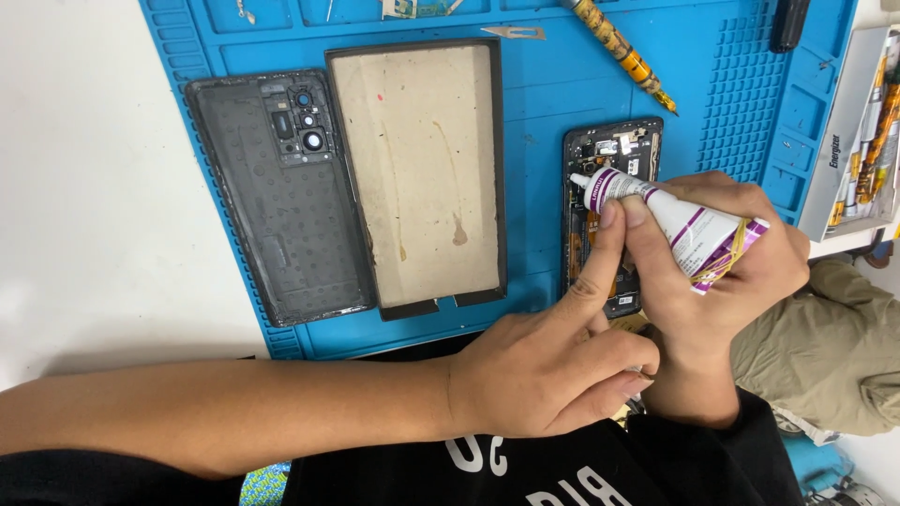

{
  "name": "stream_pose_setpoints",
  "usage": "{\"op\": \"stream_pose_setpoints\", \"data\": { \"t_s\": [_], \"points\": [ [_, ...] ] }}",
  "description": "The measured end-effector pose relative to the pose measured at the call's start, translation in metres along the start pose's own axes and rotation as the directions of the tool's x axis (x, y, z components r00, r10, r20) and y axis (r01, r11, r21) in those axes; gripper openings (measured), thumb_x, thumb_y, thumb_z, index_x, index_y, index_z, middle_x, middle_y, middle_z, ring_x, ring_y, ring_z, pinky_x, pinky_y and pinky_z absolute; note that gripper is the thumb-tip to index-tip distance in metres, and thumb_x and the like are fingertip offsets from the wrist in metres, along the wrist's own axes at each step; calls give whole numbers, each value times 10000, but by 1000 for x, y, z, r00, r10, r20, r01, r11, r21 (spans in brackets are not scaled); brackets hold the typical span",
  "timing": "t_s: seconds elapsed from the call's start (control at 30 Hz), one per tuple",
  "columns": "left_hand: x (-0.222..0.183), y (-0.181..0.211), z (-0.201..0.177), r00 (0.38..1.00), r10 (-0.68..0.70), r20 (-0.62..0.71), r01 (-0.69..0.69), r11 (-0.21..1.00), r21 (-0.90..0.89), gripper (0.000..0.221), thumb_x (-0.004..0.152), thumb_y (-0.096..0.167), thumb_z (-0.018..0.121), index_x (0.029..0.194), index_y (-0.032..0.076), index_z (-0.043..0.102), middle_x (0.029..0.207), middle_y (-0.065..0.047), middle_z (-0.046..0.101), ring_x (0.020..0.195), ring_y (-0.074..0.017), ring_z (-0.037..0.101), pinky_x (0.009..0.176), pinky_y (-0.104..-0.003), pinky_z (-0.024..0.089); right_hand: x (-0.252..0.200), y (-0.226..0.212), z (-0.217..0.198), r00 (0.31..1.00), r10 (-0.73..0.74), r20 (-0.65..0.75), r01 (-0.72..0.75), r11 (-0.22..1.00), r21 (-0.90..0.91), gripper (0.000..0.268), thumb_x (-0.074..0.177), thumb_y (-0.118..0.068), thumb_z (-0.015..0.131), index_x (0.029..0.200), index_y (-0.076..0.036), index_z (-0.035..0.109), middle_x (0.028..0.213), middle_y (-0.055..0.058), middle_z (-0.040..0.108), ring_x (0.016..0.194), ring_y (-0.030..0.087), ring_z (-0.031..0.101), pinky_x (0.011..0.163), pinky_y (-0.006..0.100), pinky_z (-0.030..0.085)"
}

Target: Applying adhesive glue to the internal frame of a smartphone during a repair process.

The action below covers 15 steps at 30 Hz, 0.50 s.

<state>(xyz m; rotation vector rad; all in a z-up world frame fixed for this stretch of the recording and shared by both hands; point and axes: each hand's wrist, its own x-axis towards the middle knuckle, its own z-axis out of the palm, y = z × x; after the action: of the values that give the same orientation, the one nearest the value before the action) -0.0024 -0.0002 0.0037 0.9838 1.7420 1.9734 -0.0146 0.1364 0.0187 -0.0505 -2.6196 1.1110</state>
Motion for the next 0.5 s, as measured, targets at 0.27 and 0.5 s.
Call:
{"op": "stream_pose_setpoints", "data": {
  "t_s": [0.27, 0.5],
  "points": [
    [1, 0, 0, 1000, -15, 13, 15, 1000, -3, 96, 912, 118, 395, 897, 49, 462, 1342, -362, 7, 616, -179, 533, 613, -293, 479, 2, -1, -1, 1000, -22, 12, 22, 1000, -3, 177, 787, 98, 673, 812, 132, 501, 734, 224, 548, 662, 277, 552, 625, 317, 441],
    [0, 0, 0, 1000, -30, 5, 30, 1000, -7, 106, 912, 121, 377, 921, 49, 455, 1343, -364, 7, 638, -183, 535, 623, -291, 480, 5, -1, -2, 998, -58, 39, 58, 998, 4, 166, 781, 117, 674, 809, 144, 513, 745, 233, 550, 664, 282, 551, 638, 326, 445]
  ]
}}
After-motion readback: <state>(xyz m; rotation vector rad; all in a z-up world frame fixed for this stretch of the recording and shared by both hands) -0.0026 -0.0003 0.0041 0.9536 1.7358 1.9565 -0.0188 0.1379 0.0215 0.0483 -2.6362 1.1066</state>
